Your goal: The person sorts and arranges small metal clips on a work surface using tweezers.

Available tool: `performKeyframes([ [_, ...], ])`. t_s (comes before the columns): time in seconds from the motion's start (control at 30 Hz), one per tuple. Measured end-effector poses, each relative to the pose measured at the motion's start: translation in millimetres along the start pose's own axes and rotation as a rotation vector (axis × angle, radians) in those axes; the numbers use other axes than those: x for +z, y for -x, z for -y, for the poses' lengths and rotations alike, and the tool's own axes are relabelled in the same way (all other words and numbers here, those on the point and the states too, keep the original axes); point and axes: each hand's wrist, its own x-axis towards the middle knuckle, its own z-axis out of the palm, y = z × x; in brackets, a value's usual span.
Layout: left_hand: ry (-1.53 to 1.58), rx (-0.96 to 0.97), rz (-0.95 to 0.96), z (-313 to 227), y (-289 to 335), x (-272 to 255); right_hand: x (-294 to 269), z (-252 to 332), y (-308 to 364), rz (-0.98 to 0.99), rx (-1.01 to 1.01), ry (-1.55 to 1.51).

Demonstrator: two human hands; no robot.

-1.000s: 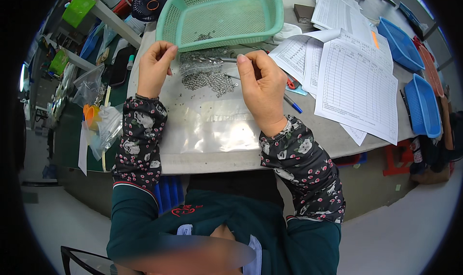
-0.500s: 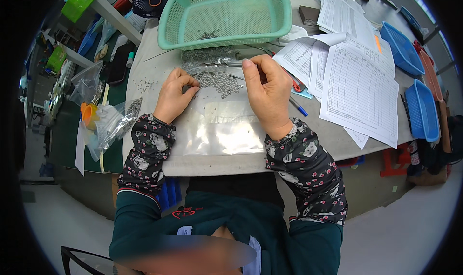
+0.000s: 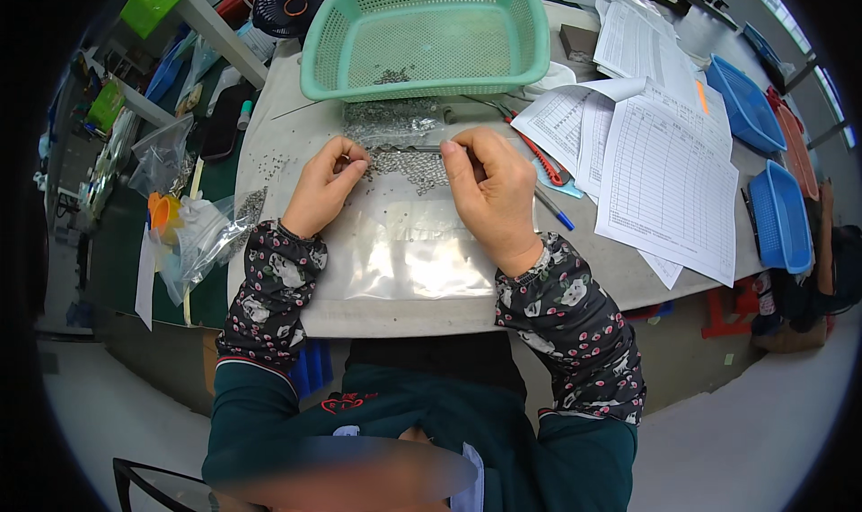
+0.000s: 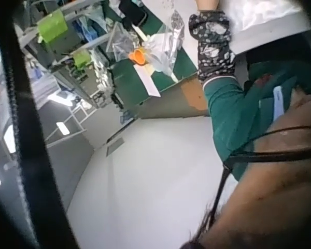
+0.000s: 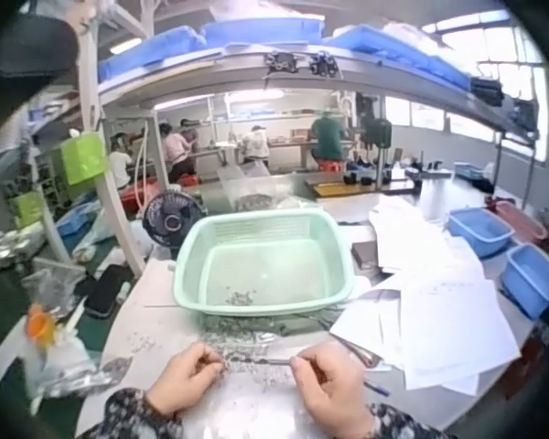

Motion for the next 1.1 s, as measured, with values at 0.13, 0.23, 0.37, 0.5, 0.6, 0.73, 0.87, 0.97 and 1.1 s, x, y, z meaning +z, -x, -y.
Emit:
performKeyframes([
  [0.13, 0.515, -0.307, 0.084, -13, -1, -7, 0, 6, -2, 0.088, -0.052, 0.037],
  [0.23, 0.596, -0.266, 0.058, -11, -2, -4, 1, 7, -4, 0.106, -0.083, 0.062],
  [0.37, 0.594, -0.264, 0.080, -13, -2, -5, 2, 6, -6, 0.112, -0.108, 0.076],
  [0.5, 0.605, -0.267, 0.099, -14, -1, -6, 3, 7, -6, 0.117, -0.112, 0.089],
  [0.6, 0.630, -0.273, 0.104, -14, 1, -7, 2, 7, -5, 0.115, -0.116, 0.089],
  [0.73, 0.663, -0.275, 0.087, -11, 0, -6, 1, 6, -6, 0.122, -0.113, 0.100],
  [0.87, 0.701, -0.278, 0.082, -12, -1, -5, -1, 5, -6, 0.125, -0.137, 0.106],
  [0.97, 0.722, -0.278, 0.101, -11, -1, -6, -3, 8, -8, 0.144, -0.155, 0.101],
  [1.1, 0.786, -0.300, 0.091, -9, -2, -4, -5, 8, -9, 0.140, -0.197, 0.083],
])
